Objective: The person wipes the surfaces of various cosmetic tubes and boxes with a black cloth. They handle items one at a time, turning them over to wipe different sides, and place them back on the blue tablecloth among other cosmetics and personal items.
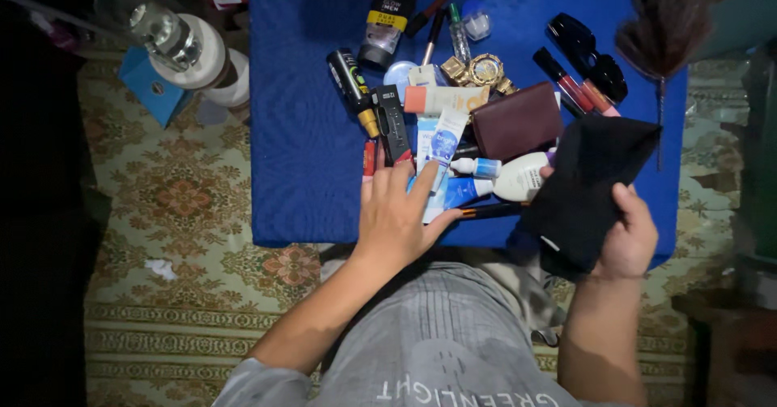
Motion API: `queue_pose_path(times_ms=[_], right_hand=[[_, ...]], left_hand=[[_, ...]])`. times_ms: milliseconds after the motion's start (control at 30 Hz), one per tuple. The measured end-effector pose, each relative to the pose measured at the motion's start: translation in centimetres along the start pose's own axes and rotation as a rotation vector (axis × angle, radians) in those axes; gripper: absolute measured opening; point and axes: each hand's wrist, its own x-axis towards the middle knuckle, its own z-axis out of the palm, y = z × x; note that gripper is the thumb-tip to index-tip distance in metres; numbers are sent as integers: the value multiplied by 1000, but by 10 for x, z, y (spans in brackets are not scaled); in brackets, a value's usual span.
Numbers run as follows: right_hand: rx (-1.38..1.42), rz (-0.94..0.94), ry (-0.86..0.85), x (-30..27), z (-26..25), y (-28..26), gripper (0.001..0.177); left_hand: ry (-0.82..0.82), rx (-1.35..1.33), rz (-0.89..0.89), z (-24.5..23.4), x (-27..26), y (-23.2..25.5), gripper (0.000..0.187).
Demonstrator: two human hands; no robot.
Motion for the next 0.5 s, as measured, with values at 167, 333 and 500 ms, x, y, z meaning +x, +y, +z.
queue_pose_path(times_ms=[167,333,500], right_hand=[[76,-92,-24,-4,-22,-13,71],[88,-109,18,-7,-38,-17,72],[99,-74,2,-8,-31,-9,69]], left_hand=[[-22,38,-3,14,6,-3,56],[-24,47,-32,18,15,-15,43],[94,122,-33,10,19,-21,42]])
